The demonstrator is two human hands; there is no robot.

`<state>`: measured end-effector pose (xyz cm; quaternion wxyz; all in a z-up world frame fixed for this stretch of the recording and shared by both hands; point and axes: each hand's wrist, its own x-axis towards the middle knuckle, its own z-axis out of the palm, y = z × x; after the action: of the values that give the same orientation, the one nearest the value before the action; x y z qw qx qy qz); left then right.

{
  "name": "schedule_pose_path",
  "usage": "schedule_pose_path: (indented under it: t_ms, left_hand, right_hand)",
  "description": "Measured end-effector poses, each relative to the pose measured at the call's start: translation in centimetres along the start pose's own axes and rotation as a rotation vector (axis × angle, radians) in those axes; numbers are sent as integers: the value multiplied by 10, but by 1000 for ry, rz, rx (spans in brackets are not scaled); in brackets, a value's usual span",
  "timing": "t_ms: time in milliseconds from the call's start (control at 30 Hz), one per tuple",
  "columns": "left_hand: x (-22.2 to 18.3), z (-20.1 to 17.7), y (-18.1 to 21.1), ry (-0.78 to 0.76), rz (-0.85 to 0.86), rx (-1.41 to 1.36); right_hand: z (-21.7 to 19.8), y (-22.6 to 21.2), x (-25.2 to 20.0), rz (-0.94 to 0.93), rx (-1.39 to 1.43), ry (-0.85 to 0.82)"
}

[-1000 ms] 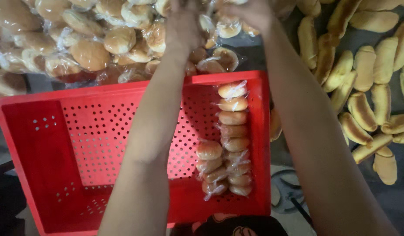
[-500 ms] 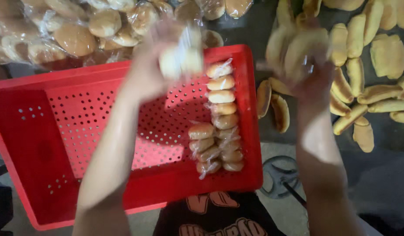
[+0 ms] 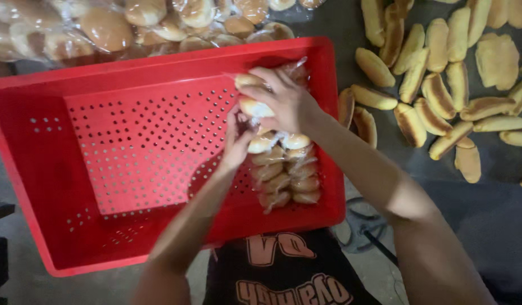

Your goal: The person sets down a red plastic crate and neatly arranges packaged bread into it by hand.

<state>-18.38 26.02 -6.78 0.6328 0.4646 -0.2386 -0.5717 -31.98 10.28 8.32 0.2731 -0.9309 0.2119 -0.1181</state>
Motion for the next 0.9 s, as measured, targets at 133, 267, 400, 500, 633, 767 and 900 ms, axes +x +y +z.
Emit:
schedule_pose_path:
  t_ms: [133,267,400,500,633,767,900]
  left_hand:
    - [3,14,-12,118,109,-243]
    - [28,16,31,157,390,-81]
    - [50,13,34,124,213,27]
    - [50,21,18,206,307,370]
    - [43,40,12,272,211,306]
    - [49,32,11,224,237,158]
    - [61,11,10,233,179,-113]
  right_hand:
    - [32,24,37,-13,-112,-316]
    - [28,39,49,-214,-110,-234]
    - [-19,108,67,146,349,-216]
    - [-28,204,119,290,-4,-57]
    - [15,315,161,622,-95,-405]
    - [45,369,153,366,-29,-339]
    - [36,356,142,589,-122,-433]
